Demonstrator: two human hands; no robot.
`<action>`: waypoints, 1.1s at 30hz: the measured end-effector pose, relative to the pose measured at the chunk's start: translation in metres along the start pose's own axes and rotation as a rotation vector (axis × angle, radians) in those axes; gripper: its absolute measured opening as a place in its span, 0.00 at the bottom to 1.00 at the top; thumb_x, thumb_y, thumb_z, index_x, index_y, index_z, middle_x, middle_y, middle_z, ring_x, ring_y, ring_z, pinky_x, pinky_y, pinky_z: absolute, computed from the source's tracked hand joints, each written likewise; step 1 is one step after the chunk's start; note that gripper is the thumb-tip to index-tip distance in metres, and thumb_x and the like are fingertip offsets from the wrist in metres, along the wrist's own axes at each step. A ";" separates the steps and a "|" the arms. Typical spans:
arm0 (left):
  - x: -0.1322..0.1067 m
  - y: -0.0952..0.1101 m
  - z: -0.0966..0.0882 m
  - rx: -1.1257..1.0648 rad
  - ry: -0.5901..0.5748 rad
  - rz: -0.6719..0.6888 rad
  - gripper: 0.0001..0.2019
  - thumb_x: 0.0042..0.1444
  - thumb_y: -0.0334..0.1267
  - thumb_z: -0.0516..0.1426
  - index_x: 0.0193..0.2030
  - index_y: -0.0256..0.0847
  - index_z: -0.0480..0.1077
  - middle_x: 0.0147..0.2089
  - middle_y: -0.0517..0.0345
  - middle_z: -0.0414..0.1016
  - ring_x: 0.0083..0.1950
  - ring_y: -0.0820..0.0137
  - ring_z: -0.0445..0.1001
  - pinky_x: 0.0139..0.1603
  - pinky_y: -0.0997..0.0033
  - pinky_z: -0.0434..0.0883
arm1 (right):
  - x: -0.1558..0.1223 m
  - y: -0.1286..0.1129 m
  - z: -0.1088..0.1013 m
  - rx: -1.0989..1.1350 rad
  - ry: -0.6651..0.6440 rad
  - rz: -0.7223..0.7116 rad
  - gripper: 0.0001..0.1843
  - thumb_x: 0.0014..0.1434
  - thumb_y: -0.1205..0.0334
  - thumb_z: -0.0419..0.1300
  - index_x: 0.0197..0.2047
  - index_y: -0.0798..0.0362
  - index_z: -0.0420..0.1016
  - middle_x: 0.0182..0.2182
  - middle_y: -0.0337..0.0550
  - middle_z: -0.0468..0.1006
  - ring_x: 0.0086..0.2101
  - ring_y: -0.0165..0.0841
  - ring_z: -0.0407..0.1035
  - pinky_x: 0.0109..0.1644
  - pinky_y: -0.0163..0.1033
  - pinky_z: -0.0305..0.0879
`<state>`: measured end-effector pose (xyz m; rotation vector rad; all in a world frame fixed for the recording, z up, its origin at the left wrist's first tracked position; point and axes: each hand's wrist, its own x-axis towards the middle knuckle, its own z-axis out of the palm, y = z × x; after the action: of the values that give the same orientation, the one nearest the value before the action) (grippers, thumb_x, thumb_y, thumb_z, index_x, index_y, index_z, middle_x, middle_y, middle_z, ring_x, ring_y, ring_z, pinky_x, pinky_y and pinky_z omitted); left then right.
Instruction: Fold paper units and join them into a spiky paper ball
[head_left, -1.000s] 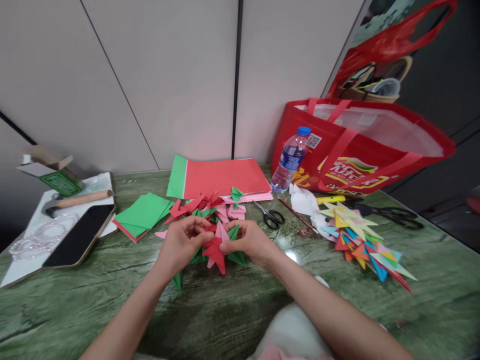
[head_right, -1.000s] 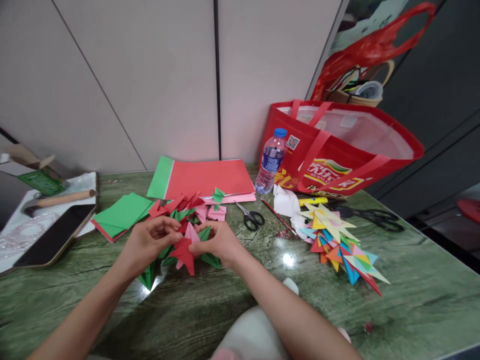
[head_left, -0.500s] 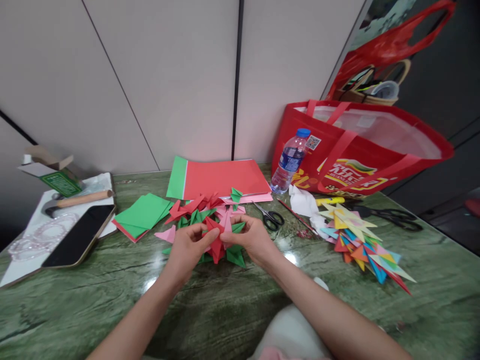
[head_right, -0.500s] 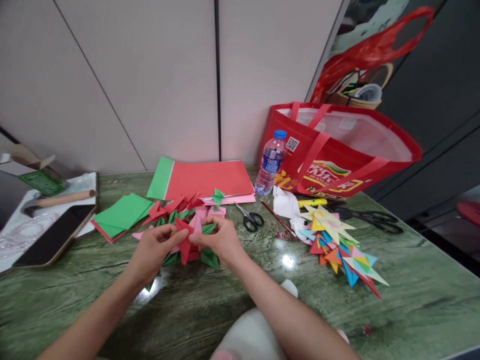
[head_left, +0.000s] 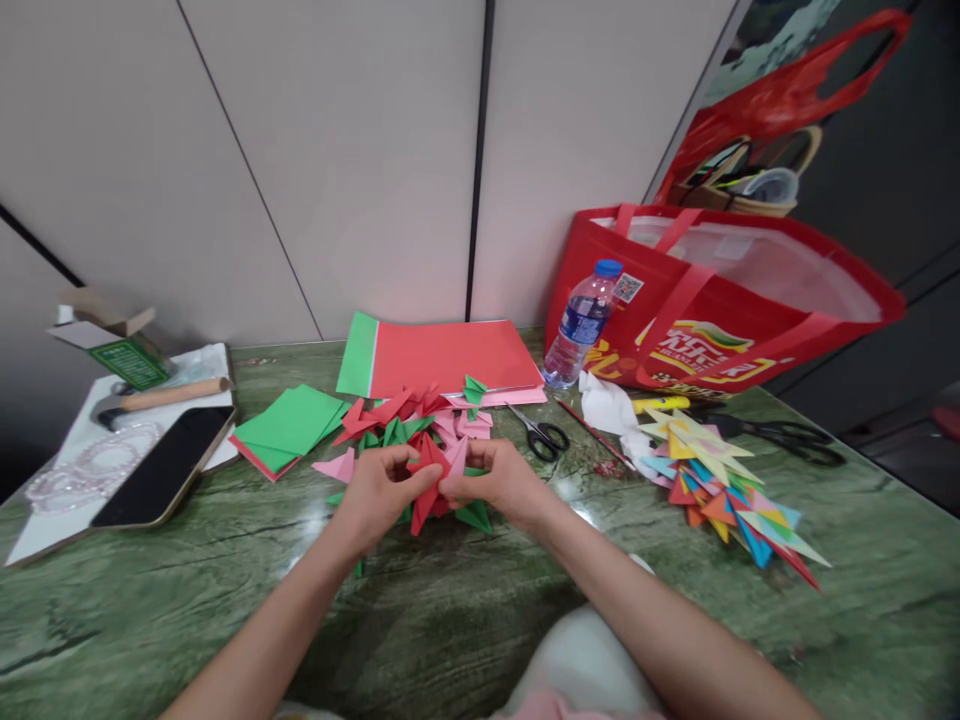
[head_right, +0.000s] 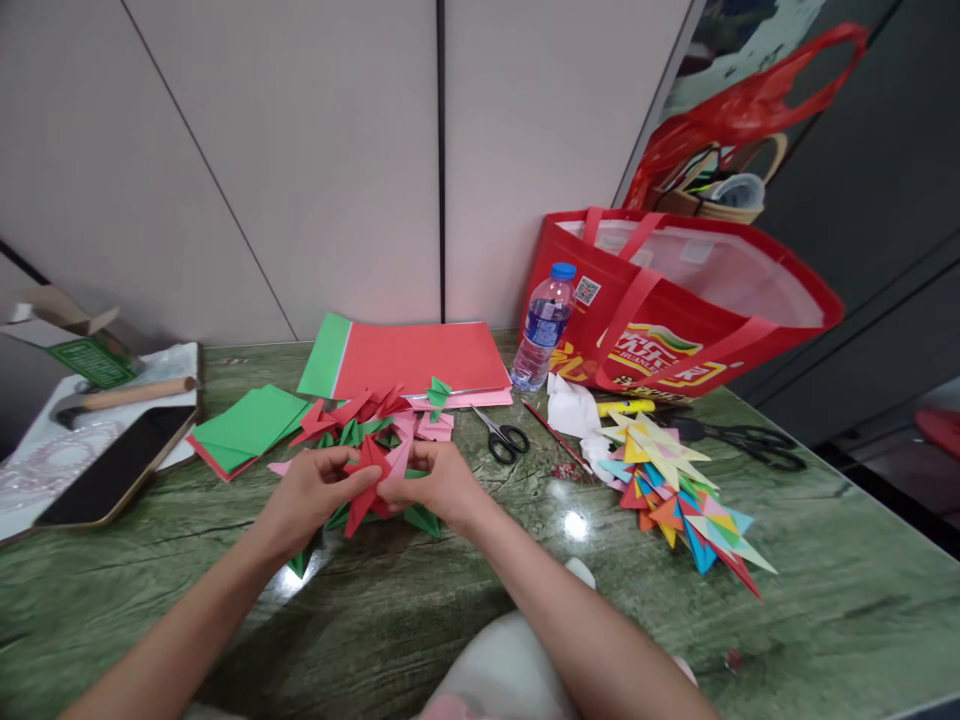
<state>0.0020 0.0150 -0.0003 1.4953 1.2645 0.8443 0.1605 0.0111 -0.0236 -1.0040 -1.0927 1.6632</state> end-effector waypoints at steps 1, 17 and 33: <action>0.000 0.000 0.000 0.015 -0.002 0.007 0.12 0.45 0.44 0.60 0.25 0.34 0.71 0.25 0.56 0.74 0.25 0.73 0.68 0.24 0.77 0.62 | 0.000 0.000 0.001 -0.009 0.005 -0.003 0.17 0.33 0.61 0.71 0.29 0.57 0.77 0.26 0.38 0.77 0.24 0.27 0.68 0.28 0.35 0.70; 0.003 -0.004 0.003 -0.119 -0.001 -0.006 0.12 0.45 0.46 0.60 0.27 0.37 0.72 0.26 0.60 0.71 0.28 0.74 0.66 0.30 0.77 0.64 | 0.005 0.004 0.001 0.012 0.077 -0.124 0.15 0.33 0.57 0.71 0.25 0.55 0.77 0.21 0.37 0.76 0.22 0.28 0.67 0.29 0.35 0.65; 0.001 0.001 -0.002 0.145 -0.038 0.096 0.13 0.45 0.41 0.57 0.18 0.35 0.66 0.17 0.66 0.59 0.21 0.79 0.55 0.20 0.79 0.53 | 0.005 0.003 -0.004 -0.068 0.016 0.001 0.19 0.29 0.59 0.72 0.27 0.57 0.76 0.22 0.36 0.77 0.23 0.27 0.68 0.31 0.35 0.65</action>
<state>0.0010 0.0163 0.0015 1.6911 1.2555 0.7962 0.1627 0.0159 -0.0280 -1.0601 -1.1451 1.6257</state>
